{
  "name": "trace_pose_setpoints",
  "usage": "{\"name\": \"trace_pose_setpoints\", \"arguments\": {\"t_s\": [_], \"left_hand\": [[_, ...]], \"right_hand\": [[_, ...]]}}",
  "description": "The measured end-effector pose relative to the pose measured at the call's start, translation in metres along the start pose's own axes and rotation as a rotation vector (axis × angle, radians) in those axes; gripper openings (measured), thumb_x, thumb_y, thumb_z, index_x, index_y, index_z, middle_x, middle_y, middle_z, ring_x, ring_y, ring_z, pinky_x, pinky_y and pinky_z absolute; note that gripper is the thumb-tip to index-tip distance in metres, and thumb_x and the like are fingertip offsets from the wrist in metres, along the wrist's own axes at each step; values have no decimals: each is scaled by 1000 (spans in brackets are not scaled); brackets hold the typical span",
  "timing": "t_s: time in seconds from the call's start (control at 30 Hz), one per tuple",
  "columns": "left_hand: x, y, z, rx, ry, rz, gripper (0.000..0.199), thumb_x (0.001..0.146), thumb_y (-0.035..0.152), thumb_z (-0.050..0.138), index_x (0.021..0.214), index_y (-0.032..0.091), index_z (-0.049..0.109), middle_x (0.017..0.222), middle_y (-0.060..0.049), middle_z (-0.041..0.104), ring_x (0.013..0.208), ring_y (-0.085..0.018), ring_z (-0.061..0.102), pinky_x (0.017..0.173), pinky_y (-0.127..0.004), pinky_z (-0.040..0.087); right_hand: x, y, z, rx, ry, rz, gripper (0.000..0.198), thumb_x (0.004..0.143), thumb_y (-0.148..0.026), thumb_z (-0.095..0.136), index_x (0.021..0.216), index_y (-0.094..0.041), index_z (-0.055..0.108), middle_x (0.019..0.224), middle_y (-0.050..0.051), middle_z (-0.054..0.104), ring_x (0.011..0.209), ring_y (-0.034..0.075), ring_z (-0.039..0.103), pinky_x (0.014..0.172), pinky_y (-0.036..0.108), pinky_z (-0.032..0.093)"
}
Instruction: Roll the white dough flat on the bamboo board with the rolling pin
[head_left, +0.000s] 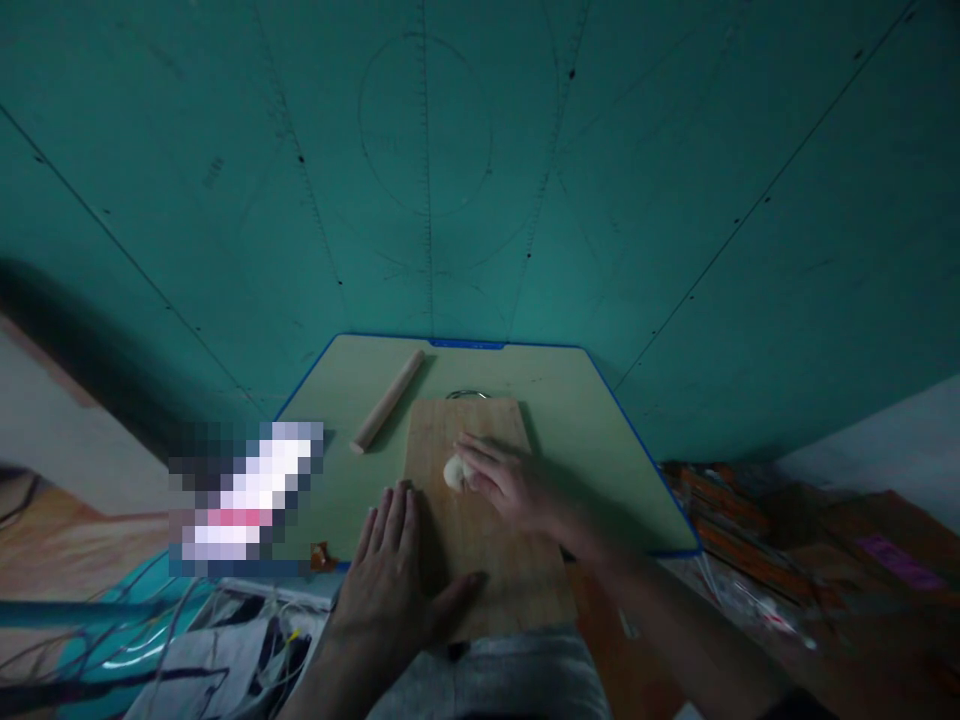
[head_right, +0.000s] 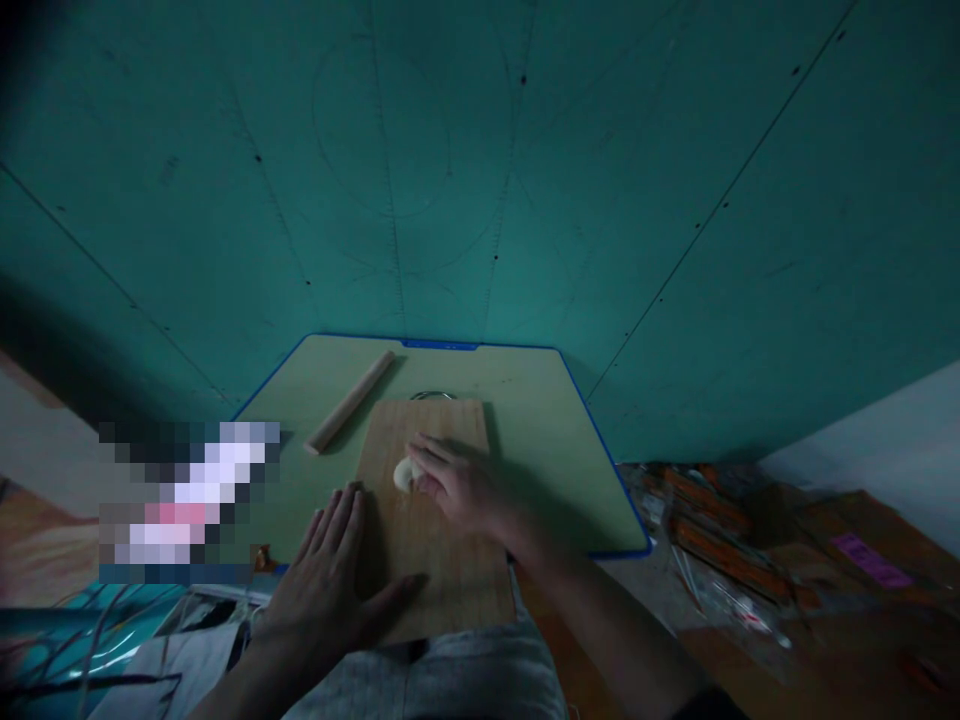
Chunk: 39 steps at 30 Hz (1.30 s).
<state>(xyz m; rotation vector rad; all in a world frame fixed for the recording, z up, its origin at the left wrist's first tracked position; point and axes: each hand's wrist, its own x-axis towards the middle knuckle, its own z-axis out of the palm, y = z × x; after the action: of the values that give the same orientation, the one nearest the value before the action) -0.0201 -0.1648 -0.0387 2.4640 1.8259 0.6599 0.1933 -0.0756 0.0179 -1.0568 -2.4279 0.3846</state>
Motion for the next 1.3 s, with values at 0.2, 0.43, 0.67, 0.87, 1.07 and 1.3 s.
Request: {"name": "trace_pose_setpoints", "arguments": {"t_s": [0.2,0.43,0.67,0.87,1.07,1.3], "left_hand": [[1,-4,-1,-36,-28,60,106,77,64,60,156,12,11,156,-27,32,144,-43,31,114,-61,33],[1,-1,-4,1,-21,32,115,76,73,56,156,7,6,155,-30,32,143,-45,32,112,-64,34],[9,2,-13,-30,2,23,98,82,67,54,153,7,21,152,-29,40,143,-45,32,112,-65,33],[61,33,-34,-171,-51,141,59,93,48,53,143,19,43,151,-16,46,143,-35,37,111,-55,40],[114,59,-17,-78,-167,208,20,95,27,51,102,16,67,111,-15,68,116,-31,59,92,-44,55],[150,39,-9,16,-94,235,38,97,27,45,128,10,59,147,-22,48,142,-36,38,115,-56,33]], "right_hand": [[-13,-55,4,-55,-109,-192,44,100,-27,48,142,-14,50,148,10,51,142,19,39,118,37,33],[47,-3,4,-173,-58,68,36,101,-35,49,128,-18,64,141,12,58,135,25,49,113,46,37],[-15,-8,3,76,-1,-2,57,95,-26,54,150,-20,40,149,12,50,137,24,47,113,45,41],[-39,2,-3,290,271,265,57,93,-16,42,150,-23,39,149,9,51,137,21,48,112,43,43],[-37,22,19,186,384,323,46,94,-12,34,134,-20,55,135,10,62,129,19,56,110,41,47],[-40,18,17,43,294,328,45,95,-12,34,135,-16,54,136,15,60,130,23,54,109,44,47]]}}
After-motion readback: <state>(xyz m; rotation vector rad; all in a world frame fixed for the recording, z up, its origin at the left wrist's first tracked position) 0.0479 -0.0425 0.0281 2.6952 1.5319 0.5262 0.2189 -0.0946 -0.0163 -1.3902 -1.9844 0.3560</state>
